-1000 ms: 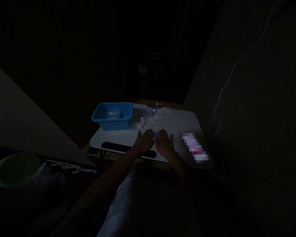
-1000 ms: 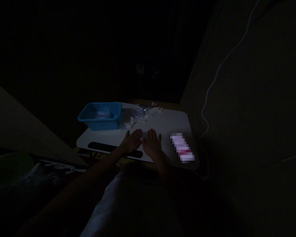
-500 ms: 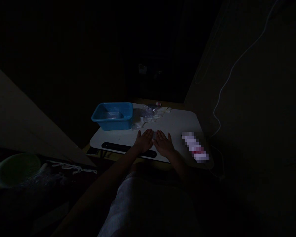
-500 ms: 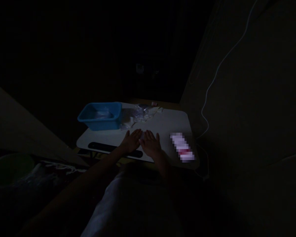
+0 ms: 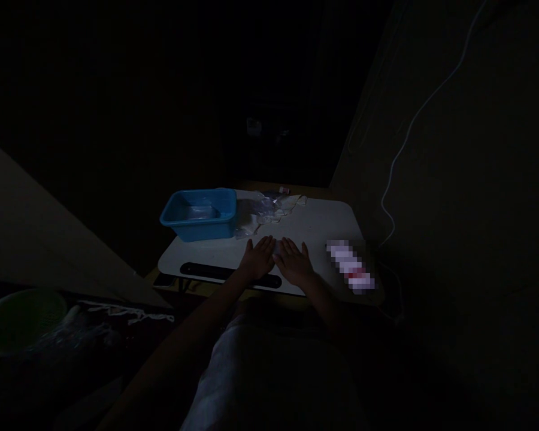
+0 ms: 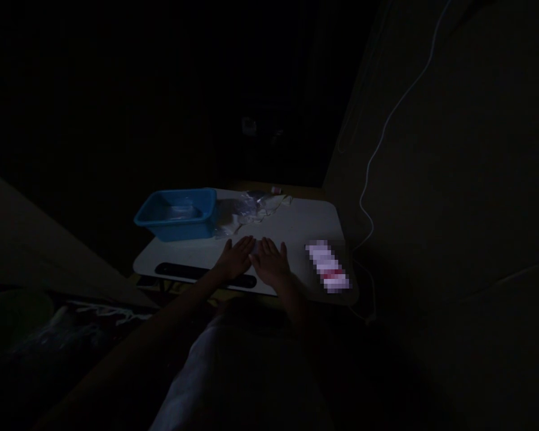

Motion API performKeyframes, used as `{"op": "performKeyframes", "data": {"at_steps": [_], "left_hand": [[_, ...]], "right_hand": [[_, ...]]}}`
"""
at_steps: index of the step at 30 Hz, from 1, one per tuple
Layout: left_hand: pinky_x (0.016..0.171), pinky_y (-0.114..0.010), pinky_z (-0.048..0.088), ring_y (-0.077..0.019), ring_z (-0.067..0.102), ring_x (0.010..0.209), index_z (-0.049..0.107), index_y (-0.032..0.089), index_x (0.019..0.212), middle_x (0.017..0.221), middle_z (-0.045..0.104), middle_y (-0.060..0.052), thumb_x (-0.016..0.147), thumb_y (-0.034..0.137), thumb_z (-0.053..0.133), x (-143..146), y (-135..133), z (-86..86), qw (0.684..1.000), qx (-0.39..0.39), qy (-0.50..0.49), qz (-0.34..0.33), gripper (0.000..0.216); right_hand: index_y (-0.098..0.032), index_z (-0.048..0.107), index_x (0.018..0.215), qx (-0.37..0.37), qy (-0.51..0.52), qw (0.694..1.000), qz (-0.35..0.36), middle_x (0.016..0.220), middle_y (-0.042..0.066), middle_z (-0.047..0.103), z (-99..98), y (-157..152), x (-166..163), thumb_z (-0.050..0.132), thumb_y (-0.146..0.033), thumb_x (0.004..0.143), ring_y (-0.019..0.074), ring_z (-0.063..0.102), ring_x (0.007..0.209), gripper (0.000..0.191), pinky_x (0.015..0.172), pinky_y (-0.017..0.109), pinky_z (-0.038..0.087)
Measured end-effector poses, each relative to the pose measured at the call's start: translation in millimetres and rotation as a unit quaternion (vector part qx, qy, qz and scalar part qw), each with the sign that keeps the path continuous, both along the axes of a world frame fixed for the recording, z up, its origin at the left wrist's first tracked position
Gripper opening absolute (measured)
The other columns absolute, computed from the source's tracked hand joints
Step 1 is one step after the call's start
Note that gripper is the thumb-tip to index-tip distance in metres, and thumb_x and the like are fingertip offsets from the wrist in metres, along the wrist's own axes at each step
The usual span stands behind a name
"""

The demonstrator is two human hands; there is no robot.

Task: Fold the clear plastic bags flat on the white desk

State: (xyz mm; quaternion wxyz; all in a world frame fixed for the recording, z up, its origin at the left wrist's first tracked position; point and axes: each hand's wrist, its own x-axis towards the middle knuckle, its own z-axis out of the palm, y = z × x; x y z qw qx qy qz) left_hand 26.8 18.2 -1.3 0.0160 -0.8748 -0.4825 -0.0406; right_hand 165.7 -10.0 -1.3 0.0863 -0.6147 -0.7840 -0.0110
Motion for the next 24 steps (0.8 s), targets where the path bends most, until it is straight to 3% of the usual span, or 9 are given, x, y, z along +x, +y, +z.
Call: {"op": "performKeyframes", "data": {"at_steps": [24], "left_hand": [[0.100, -0.054, 0.021, -0.0238, 0.024, 0.130, 0.027, 0.013, 0.136, 0.142, 0.025, -0.012, 0.087, 0.029, 0.025, -0.1, -1.0, 0.3, 1.000, 0.016, 0.004, 0.005, 0.051]], "right_hand": [[-0.014, 0.030, 0.134, 0.018, 0.010, 1.000, 0.001, 0.142, 0.011, 0.027, -1.2, -1.5, 0.2, 0.011, -0.046, 0.090, 0.0198, 0.019, 0.132, 0.058, 0.105, 0.050, 0.007]]}}
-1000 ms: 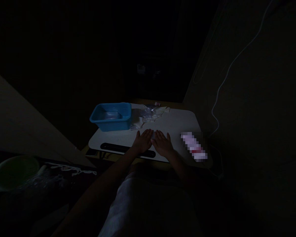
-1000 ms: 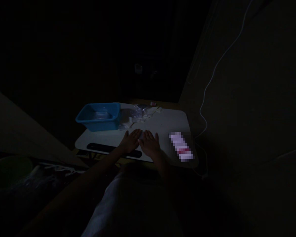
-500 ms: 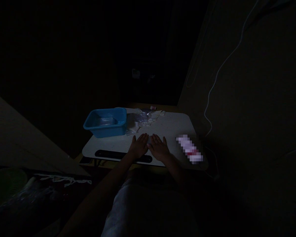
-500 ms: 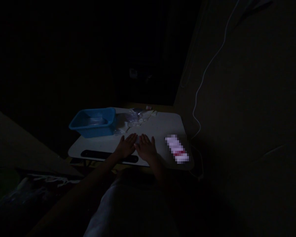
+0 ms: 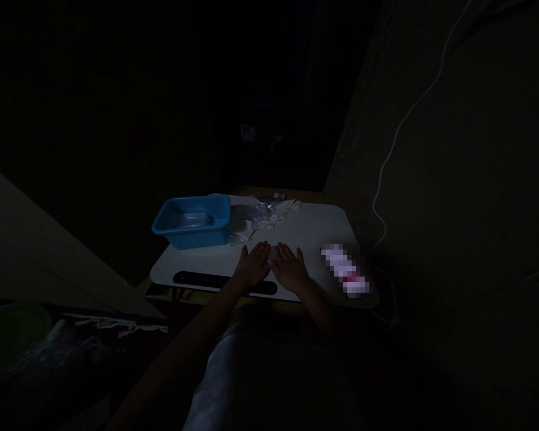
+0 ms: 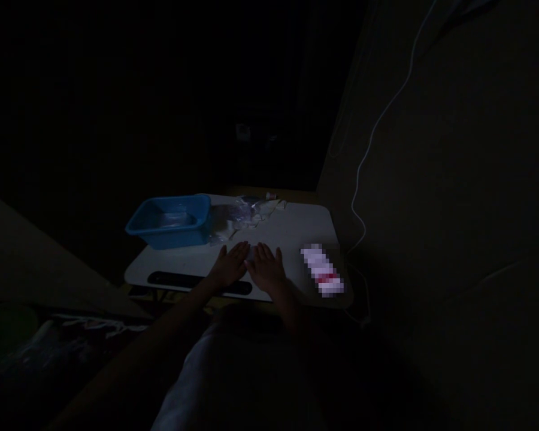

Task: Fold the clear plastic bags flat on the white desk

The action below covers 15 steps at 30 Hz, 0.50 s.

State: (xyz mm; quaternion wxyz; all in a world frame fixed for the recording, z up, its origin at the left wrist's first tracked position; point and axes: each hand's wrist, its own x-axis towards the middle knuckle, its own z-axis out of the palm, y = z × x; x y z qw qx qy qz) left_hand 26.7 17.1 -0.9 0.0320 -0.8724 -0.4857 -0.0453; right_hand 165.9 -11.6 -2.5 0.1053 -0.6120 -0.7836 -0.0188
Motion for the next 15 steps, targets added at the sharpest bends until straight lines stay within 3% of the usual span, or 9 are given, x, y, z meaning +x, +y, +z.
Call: {"op": "performKeyframes", "data": {"at_steps": [15], "left_hand": [[0.100, -0.053, 0.022, -0.0229, 0.024, 0.130, 0.027, 0.014, 0.136, 0.142, 0.025, -0.012, 0.088, 0.029, 0.026, -0.8, 0.9, -1.8, 1.000, 0.006, -0.005, -0.004, 0.051]], "right_hand": [[-0.014, 0.031, 0.134, 0.006, 0.005, 1.000, 0.000, 0.141, 0.010, 0.029, -2.5, 1.0, -0.2, 0.010, -0.046, 0.089, 0.0196, 0.021, 0.131, 0.058, 0.104, 0.051, 0.009]]}}
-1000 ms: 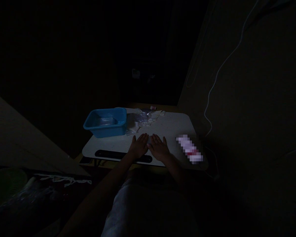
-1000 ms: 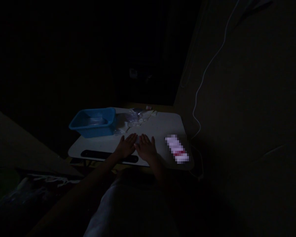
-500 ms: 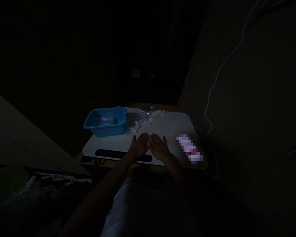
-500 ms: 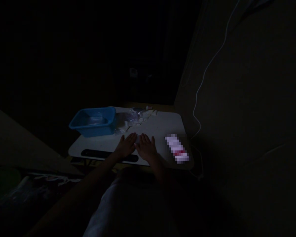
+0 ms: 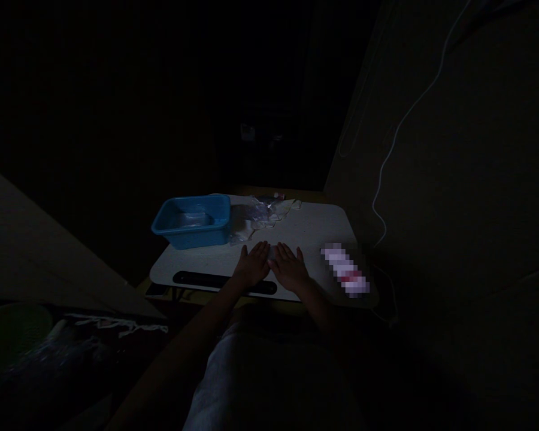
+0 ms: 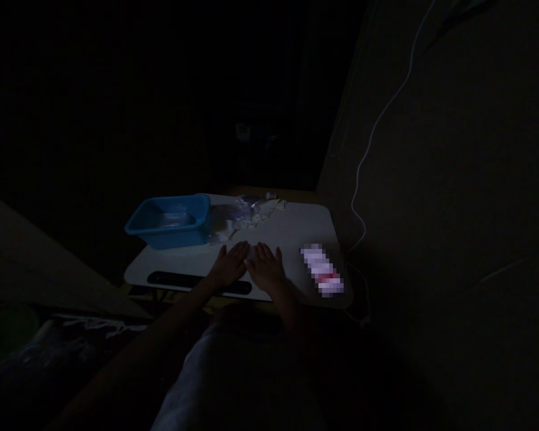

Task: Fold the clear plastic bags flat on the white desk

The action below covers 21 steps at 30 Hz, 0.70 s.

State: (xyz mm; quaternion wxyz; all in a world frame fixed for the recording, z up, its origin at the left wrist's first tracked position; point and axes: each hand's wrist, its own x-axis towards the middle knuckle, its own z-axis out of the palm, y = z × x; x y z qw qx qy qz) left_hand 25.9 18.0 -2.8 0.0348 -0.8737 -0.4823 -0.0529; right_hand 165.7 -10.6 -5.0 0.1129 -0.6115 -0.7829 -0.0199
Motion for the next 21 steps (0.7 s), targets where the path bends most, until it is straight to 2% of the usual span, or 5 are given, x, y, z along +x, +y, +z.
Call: {"op": "performKeyframes", "data": {"at_steps": [21], "left_hand": [[0.100, -0.054, 0.022, -0.0229, 0.024, 0.130, 0.027, 0.012, 0.135, 0.142, 0.024, -0.012, 0.087, 0.029, 0.025, -0.1, -1.2, 2.8, 1.000, -0.004, 0.000, -0.001, 0.051]], "right_hand": [[-0.014, 0.028, 0.135, -0.014, -0.003, 1.000, -0.002, 0.142, 0.009, 0.027, 1.4, 0.3, -0.2, 0.009, -0.046, 0.089, 0.0196, 0.019, 0.132, 0.059, 0.104, 0.050, 0.009]]}}
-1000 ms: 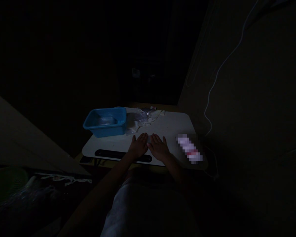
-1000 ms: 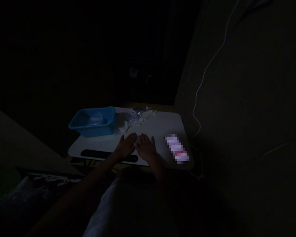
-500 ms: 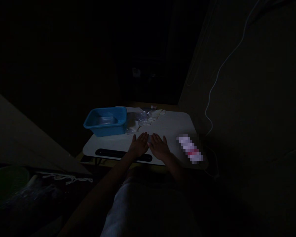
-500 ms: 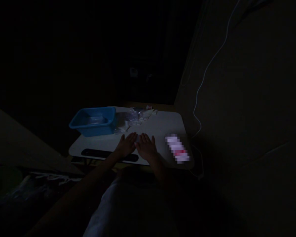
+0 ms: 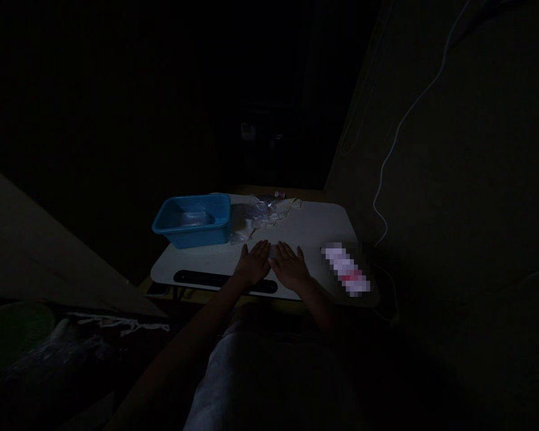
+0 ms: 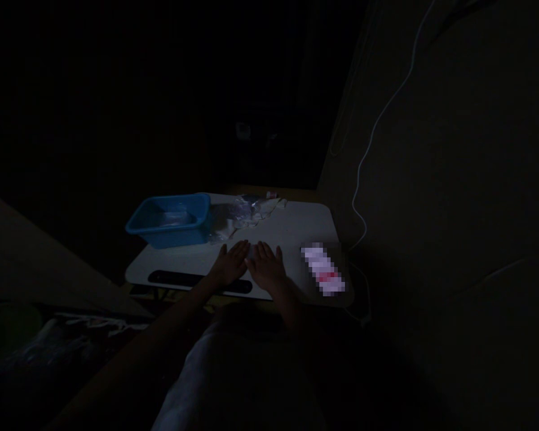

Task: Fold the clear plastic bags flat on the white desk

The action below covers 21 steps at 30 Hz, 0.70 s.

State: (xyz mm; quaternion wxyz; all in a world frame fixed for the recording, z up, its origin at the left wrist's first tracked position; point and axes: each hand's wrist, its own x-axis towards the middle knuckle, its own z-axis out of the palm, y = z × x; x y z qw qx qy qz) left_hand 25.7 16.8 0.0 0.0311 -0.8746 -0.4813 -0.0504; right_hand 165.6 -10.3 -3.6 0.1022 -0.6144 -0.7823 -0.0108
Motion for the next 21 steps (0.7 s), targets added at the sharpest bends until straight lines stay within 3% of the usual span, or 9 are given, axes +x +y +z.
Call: {"op": "performKeyframes", "data": {"at_steps": [21], "left_hand": [[0.100, -0.054, 0.020, -0.0229, 0.023, 0.130, 0.027, 0.013, 0.136, 0.142, 0.024, -0.012, 0.088, 0.029, 0.026, 1.7, 1.1, -2.7, 1.000, -0.002, -0.001, 0.007, 0.051]], "right_hand": [[-0.015, 0.029, 0.135, -0.006, -0.007, 1.000, -0.001, 0.142, 0.009, 0.026, 1.8, -0.3, 0.7, 0.012, -0.045, 0.090, 0.0196, 0.018, 0.132, 0.057, 0.104, 0.050, 0.010]]}}
